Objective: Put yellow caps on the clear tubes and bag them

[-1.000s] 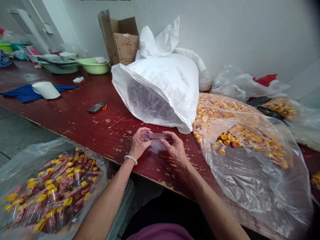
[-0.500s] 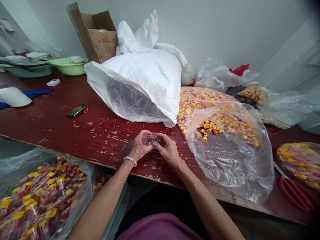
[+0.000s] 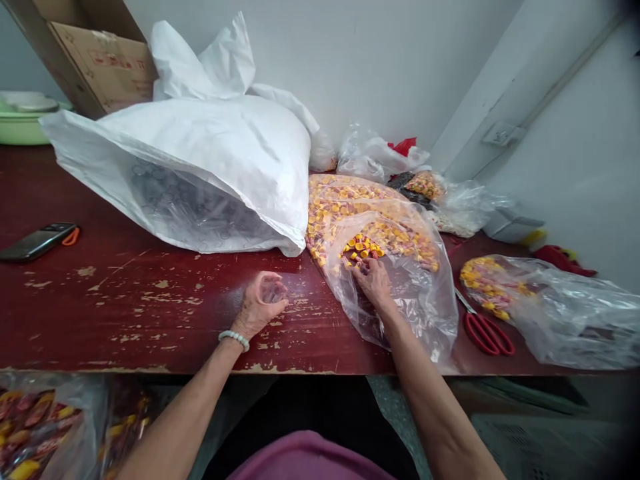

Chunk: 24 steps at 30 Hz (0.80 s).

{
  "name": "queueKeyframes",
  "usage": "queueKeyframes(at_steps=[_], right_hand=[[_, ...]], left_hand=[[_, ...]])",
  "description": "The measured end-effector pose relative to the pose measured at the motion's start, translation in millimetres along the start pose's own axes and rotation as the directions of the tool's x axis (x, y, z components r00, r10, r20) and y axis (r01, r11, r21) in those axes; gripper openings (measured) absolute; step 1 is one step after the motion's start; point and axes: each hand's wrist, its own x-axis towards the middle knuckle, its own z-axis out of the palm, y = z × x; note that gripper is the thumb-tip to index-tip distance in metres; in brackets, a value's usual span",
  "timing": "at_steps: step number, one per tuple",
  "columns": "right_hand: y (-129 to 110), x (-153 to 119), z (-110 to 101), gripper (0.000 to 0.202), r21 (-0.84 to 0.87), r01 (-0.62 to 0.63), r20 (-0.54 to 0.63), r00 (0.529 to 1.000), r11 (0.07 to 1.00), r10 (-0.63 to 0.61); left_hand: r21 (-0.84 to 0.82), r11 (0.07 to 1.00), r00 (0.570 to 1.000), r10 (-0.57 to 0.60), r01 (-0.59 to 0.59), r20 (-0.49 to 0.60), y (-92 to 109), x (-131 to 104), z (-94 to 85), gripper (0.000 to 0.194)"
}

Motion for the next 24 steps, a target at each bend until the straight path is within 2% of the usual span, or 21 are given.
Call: queueKeyframes(at_steps=[3,6,12,14,20,24], right_hand=[[-1.1,-3.8,8.7,0.03,-0.148,0.016,0.038,0.999,0.989,-0.01],[-4.5,-6.9,9.0,0.03,-0.162,0.053,0.066,0.997,0.985,-0.043],[-16.7,-14.2,8.0,0.037,-0.191,0.28,0.159,0.955,0.941,-0.252],[-21.8,-16.8,9.9,0.036,-0.182,0.316,0.174,0.942,0.931,-0.286],[-19.7,-13.2,13.1,0.029,-0.04,0.207,0.076,0.976,0.978,-0.204],[-23.5,-24.8,-8.3,0.04,0.055,0.116,-0.031,0.993,0.992,-0.114]], left_hand=[[0.01,1.0,0.999,0.012,-0.013,0.039,4.9,-0.8,10.6,0.04],[0.016,1.0,0.999,0.015,-0.016,0.05,7.1,-1.7,13.1,0.039],[0.025,0.998,0.996,0.053,-0.055,0.077,4.7,-2.6,12.9,0.038],[0.055,0.996,0.995,0.069,-0.073,0.077,3.1,-2.8,13.2,0.038],[0.117,0.989,0.99,0.08,-0.093,0.116,-1.2,-2.7,12.1,0.035],[0.136,0.985,0.989,0.086,-0.103,0.122,-2.1,-2.7,11.4,0.035]])
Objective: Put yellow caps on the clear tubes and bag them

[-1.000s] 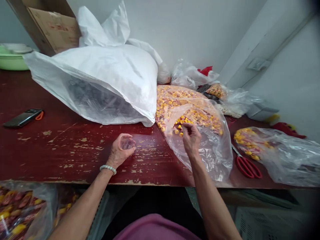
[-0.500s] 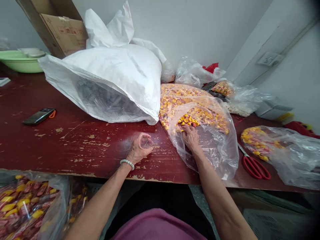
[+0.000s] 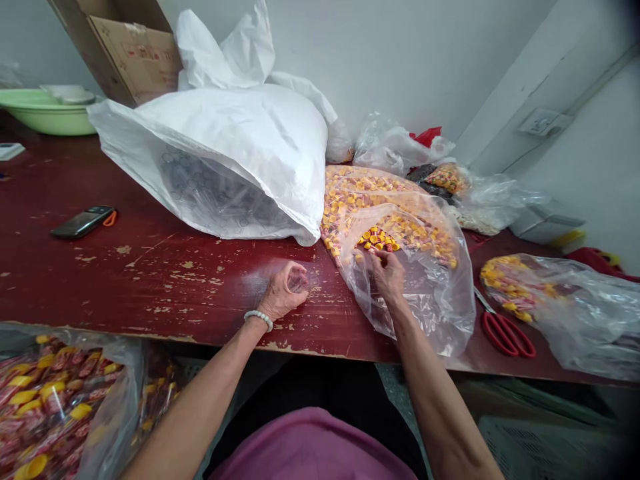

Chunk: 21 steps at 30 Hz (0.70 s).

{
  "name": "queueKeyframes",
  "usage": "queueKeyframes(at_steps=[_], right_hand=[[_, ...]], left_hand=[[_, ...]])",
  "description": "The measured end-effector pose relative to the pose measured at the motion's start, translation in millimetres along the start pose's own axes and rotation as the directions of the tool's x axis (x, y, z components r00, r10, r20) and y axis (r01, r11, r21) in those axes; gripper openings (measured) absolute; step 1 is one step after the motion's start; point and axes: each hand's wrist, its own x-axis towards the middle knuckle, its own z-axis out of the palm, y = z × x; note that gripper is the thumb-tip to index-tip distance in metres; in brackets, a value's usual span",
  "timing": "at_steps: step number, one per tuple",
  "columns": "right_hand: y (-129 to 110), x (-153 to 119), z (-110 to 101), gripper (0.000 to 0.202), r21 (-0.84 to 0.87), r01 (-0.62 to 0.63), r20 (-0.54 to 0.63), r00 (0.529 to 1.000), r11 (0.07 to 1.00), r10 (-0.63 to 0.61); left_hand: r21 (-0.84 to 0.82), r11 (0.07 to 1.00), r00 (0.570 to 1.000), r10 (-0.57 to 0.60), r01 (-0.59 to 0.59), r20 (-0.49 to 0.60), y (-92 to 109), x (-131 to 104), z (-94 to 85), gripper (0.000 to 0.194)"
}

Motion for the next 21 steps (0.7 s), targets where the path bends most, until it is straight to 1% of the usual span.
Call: queueKeyframes(at_steps=[1,2,4,5,7,8,10,12,13,15,18,19,21], right_hand=[[-7.1,-7.1,-7.8,0.041,0.08,0.013,-0.032,0.999,0.997,-0.01],[-16.4,-15.6,-15.3,0.04,0.175,0.057,-0.053,0.997,0.983,-0.048],[-39.3,-34.5,-26.4,0.031,0.334,0.206,-0.05,0.978,0.92,-0.201],[-51.2,-43.3,-28.7,0.026,0.366,0.289,-0.025,0.953,0.885,-0.301],[-71.8,-56.9,-26.6,0.02,0.328,0.429,0.056,0.88,0.842,-0.471],[-79.3,-61.1,-23.0,0.019,0.296,0.483,0.093,0.844,0.824,-0.528],[-88.6,-64.6,-14.5,0.02,0.259,0.544,0.158,0.792,0.798,-0.59],[-92.0,-63.7,-9.0,0.02,0.268,0.555,0.197,0.769,0.787,-0.609],[-92.5,-62.5,-8.3,0.02,0.285,0.553,0.199,0.765,0.783,-0.613],[-92.0,-60.2,-9.6,0.024,0.326,0.54,0.159,0.778,0.776,-0.608],[-88.2,-60.4,-10.1,0.025,0.348,0.499,0.079,0.828,0.794,-0.555],[-86.2,-62.0,-8.1,0.028,0.332,0.494,0.071,0.836,0.803,-0.544],[-82.4,-67.9,-0.6,0.036,0.285,0.51,0.097,0.827,0.812,-0.553]], left_hand=[[-0.005,1.0,1.0,0.0,0.0,0.004,0.0,-0.1,-0.1,0.035],[-0.01,1.0,1.0,0.001,-0.001,0.006,0.2,-0.1,-0.1,0.036],[-0.006,1.0,1.0,0.006,-0.006,0.004,0.9,-0.1,-0.4,0.035],[0.001,1.0,1.0,0.012,-0.012,-0.002,1.3,-0.1,-0.6,0.035],[0.02,1.0,1.0,0.024,-0.023,-0.015,2.0,0.1,-0.9,0.033],[0.027,0.999,0.999,0.029,-0.028,-0.022,2.0,0.1,-1.0,0.031],[0.033,0.999,0.999,0.039,-0.038,-0.032,1.4,0.2,-1.0,0.031],[0.022,0.999,0.998,0.046,-0.045,-0.032,0.0,0.0,-0.8,0.032],[0.013,0.999,0.998,0.048,-0.048,-0.033,-0.8,-0.1,-0.6,0.033],[-0.004,0.999,0.999,0.045,-0.045,-0.031,-2.0,-0.2,-0.2,0.035],[-0.003,1.0,0.999,0.03,-0.03,-0.032,-2.5,0.0,0.2,0.035],[0.0,1.0,0.999,0.024,-0.024,-0.028,-2.5,0.1,0.2,0.035],[0.009,1.0,1.0,0.017,-0.017,-0.025,-2.3,0.3,0.2,0.034]])
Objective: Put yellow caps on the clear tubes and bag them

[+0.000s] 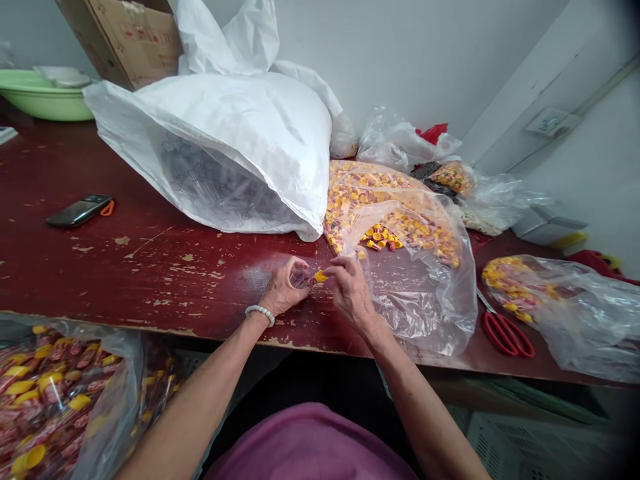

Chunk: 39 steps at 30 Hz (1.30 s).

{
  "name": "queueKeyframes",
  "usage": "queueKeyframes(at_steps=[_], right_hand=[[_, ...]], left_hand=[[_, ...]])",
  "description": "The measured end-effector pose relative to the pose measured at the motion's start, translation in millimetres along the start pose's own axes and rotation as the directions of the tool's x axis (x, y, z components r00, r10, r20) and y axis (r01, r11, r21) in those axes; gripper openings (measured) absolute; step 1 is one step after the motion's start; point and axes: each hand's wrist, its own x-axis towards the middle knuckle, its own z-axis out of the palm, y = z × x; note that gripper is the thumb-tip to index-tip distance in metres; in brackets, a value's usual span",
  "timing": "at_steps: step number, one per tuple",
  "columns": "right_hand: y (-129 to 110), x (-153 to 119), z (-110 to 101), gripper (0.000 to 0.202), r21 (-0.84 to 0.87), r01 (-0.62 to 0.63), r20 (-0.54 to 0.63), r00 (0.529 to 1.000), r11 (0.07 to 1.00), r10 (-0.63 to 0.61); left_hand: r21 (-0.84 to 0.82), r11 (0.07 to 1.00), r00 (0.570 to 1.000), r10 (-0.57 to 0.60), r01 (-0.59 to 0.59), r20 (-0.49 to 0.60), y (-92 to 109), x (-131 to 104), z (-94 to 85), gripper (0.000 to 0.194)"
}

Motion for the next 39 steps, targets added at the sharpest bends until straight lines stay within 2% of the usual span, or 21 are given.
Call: queueKeyframes(at_steps=[4,7,9,10,12,13,15,18,22,27,30,32,34,36,39], right_hand=[[-3.9,-11.2,13.7,0.051,-0.077,0.004,0.102,0.995,0.997,0.004],[-9.0,-10.0,4.1,0.051,-0.073,0.033,0.099,0.995,0.997,-0.026],[-2.8,-3.4,-11.1,0.046,-0.048,0.013,-0.009,1.0,0.999,-0.014],[5.3,1.2,-19.2,0.041,-0.05,-0.035,-0.095,0.995,0.998,0.03],[31.5,12.5,-31.8,0.033,-0.086,-0.224,-0.229,0.953,0.971,0.2],[47.9,18.4,-34.9,0.03,-0.115,-0.333,-0.257,0.92,0.936,0.296],[80.8,29.3,-33.0,0.027,-0.161,-0.462,-0.198,0.881,0.872,0.43],[112.9,40.6,-17.4,0.024,-0.19,-0.473,-0.086,0.881,0.86,0.465],[120.0,44.2,-2.2,0.019,-0.216,-0.45,-0.003,0.888,0.867,0.46],[120.3,34.2,-13.9,0.016,-0.173,-0.468,-0.027,0.882,0.867,0.471],[105.9,24.4,-30.1,0.028,-0.106,-0.521,-0.129,0.852,0.847,0.507],[80.2,19.6,-38.4,0.034,0.022,-0.471,-0.177,0.866,0.882,0.467],[45.3,17.4,-40.4,0.03,0.155,-0.3,-0.168,0.931,0.941,0.324],[11.6,17.6,-34.8,0.022,0.173,-0.106,-0.092,0.988,0.979,0.123],[-18.0,19.2,-19.2,0.022,0.101,0.058,0.057,0.996,0.993,-0.064]], left_hand=[[0.004,1.0,0.999,0.002,-0.002,-0.033,1.4,0.3,-0.3,0.034],[-0.011,1.0,1.0,0.002,-0.002,-0.028,2.9,0.2,0.1,0.034],[-0.027,1.0,1.0,-0.003,0.002,-0.026,3.1,0.0,1.0,0.035],[-0.039,0.999,1.0,-0.006,0.005,-0.026,3.0,0.0,1.5,0.035],[-0.058,0.998,1.0,-0.012,0.011,-0.027,2.9,-0.2,2.5,0.033],[-0.066,0.998,1.0,-0.017,0.015,-0.024,2.9,-0.2,2.8,0.032],[-0.073,0.997,0.999,-0.029,0.028,-0.015,3.3,-0.2,3.0,0.031],[-0.083,0.995,0.999,-0.048,0.047,-0.006,2.5,0.0,3.1,0.033],[-0.11,0.993,0.999,-0.054,0.053,-0.006,-2.4,0.2,3.8,0.036],[-0.103,0.994,0.999,-0.042,0.041,-0.004,-3.9,0.1,3.6,0.036],[-0.119,0.992,0.999,-0.052,0.053,0.009,-2.6,-0.1,3.5,0.034],[-0.125,0.99,0.998,-0.064,0.066,0.017,-2.0,-0.1,3.4,0.035],[-0.119,0.991,0.998,-0.067,0.068,0.012,-1.4,-0.1,2.9,0.037],[-0.107,0.993,0.999,-0.052,0.053,0.004,-0.8,0.0,2.0,0.037],[-0.099,0.995,1.0,-0.025,0.026,0.016,-0.8,-0.1,0.0,0.035]])
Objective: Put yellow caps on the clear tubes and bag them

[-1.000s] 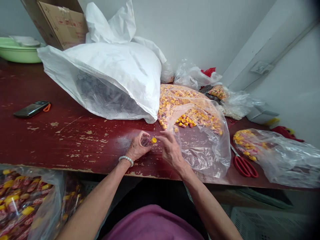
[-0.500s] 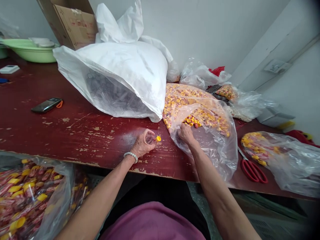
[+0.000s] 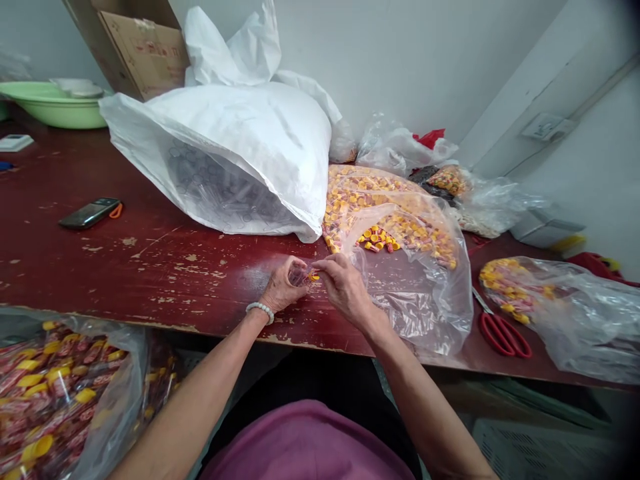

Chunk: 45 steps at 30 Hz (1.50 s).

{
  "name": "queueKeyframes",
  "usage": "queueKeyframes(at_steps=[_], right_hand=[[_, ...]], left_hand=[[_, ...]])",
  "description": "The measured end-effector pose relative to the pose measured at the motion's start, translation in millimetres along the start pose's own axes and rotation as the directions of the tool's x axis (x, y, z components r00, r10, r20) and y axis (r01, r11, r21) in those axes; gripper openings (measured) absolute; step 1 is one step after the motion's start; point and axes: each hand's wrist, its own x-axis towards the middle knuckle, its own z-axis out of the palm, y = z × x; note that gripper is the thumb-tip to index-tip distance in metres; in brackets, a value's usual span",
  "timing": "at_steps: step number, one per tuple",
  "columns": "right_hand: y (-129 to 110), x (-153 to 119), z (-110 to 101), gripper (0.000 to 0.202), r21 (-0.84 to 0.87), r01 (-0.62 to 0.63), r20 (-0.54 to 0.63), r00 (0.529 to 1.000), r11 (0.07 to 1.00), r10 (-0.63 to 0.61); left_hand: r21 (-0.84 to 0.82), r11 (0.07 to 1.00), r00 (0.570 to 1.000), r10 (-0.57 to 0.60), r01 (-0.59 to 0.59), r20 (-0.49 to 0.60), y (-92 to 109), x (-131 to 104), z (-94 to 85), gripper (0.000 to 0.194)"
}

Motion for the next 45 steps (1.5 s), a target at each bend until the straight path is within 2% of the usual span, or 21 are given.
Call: queueKeyframes(at_steps=[2,5,8,10,14,16,18,19,21,23,24,25,27,30,33,35,37,38,40,42,45], right_hand=[[-4.3,1.9,8.1,0.023,-0.026,0.033,0.084,0.996,0.999,-0.031],[-3.1,4.7,9.6,0.024,0.009,0.061,0.154,0.986,0.998,-0.062],[-1.2,5.5,7.2,0.027,0.055,0.076,0.084,0.993,0.996,-0.081],[0.5,2.6,9.7,0.029,-0.001,0.055,0.031,0.998,0.998,-0.055],[-0.2,-9.4,22.2,0.046,-0.22,0.054,0.135,0.99,0.974,-0.024],[-2.7,-13.3,22.9,0.05,-0.258,0.076,0.184,0.982,0.963,-0.028],[-1.2,-12.5,15.1,0.047,-0.235,0.095,0.154,0.986,0.967,-0.059],[3.2,-10.3,8.2,0.044,-0.22,0.075,0.092,0.994,0.973,-0.056],[22.0,-2.6,-9.0,0.037,-0.204,-0.036,-0.105,0.994,0.978,0.015],[53.0,7.7,-24.4,0.033,-0.221,-0.263,-0.281,0.939,0.939,0.197],[70.8,12.8,-29.3,0.031,-0.247,-0.415,-0.325,0.887,0.876,0.329],[88.6,17.5,-31.8,0.029,-0.279,-0.519,-0.289,0.848,0.808,0.445],[119.0,24.2,-30.0,0.022,-0.301,-0.589,-0.241,0.808,0.75,0.538],[145.0,27.1,-19.2,0.016,-0.286,-0.59,-0.199,0.807,0.755,0.555],[152.4,25.5,-13.8,0.015,-0.238,-0.608,-0.205,0.794,0.758,0.572],[147.8,23.2,-16.8,0.019,-0.197,-0.623,-0.232,0.78,0.757,0.581],[132.0,19.7,-22.8,0.027,-0.083,-0.622,-0.279,0.765,0.779,0.581],[119.0,17.7,-25.6,0.031,0.036,-0.594,-0.294,0.762,0.804,0.577],[85.0,14.1,-27.0,0.035,0.36,-0.455,-0.289,0.776,0.815,0.561],[47.6,12.5,-19.2,0.034,0.609,-0.313,-0.216,0.819,0.729,0.532],[8.1,13.0,9.1,0.03,0.72,-0.324,-0.044,0.861,0.614,0.506]], left_hand=[[-0.002,1.0,1.0,-0.002,0.002,0.015,0.1,-0.2,-1.2,0.035],[0.008,1.0,1.0,-0.001,0.001,0.019,2.2,-0.5,-2.3,0.035],[0.032,0.999,1.0,0.003,-0.003,0.006,5.3,-0.4,-2.3,0.033],[0.04,0.999,1.0,-0.007,0.007,-0.001,5.8,-0.3,-1.7,0.035],[0.04,0.999,1.0,0.001,-0.001,-0.006,3.2,-0.6,-0.5,0.036],[0.035,0.999,1.0,0.009,-0.009,-0.005,2.2,-0.7,0.0,0.035],[0.037,0.999,1.0,0.007,-0.006,-0.018,1.7,-0.5,0.7,0.035],[0.044,0.999,1.0,0.005,-0.004,-0.027,1.3,-0.3,1.1,0.035],[0.055,0.998,0.999,0.006,-0.004,-0.042,0.2,0.1,2.1,0.035],[0.046,0.999,0.999,-0.001,0.002,-0.033,-1.3,0.3,2.8,0.036],[0.037,0.999,1.0,-0.009,0.01,-0.027,-1.9,0.3,2.9,0.037],[0.03,0.999,1.0,-0.02,0.02,-0.023,-2.2,0.3,2.8,0.038],[0.027,0.999,0.999,-0.035,0.035,-0.027,-1.6,0.2,1.9,0.038],[0.048,0.998,0.999,-0.044,0.045,-0.024,2.4,0.1,0.1,0.039],[0.046,0.997,0.998,-0.058,0.058,-0.018,5.9,0.0,-0.6,0.039],[0.043,0.998,0.998,-0.052,0.053,-0.023,5.6,0.1,-0.1,0.038],[0.043,0.998,0.999,-0.036,0.037,-0.027,3.1,0.3,0.8,0.038],[0.041,0.999,0.999,-0.028,0.029,-0.027,1.3,0.3,1.3,0.038],[0.031,0.999,1.0,-0.023,0.023,-0.019,-2.0,0.3,2.0,0.038],[0.018,0.999,1.0,-0.026,0.026,-0.013,-3.7,0.2,2.1,0.039],[0.015,1.0,1.0,-0.021,0.021,-0.012,-0.7,0.1,1.0,0.039]])
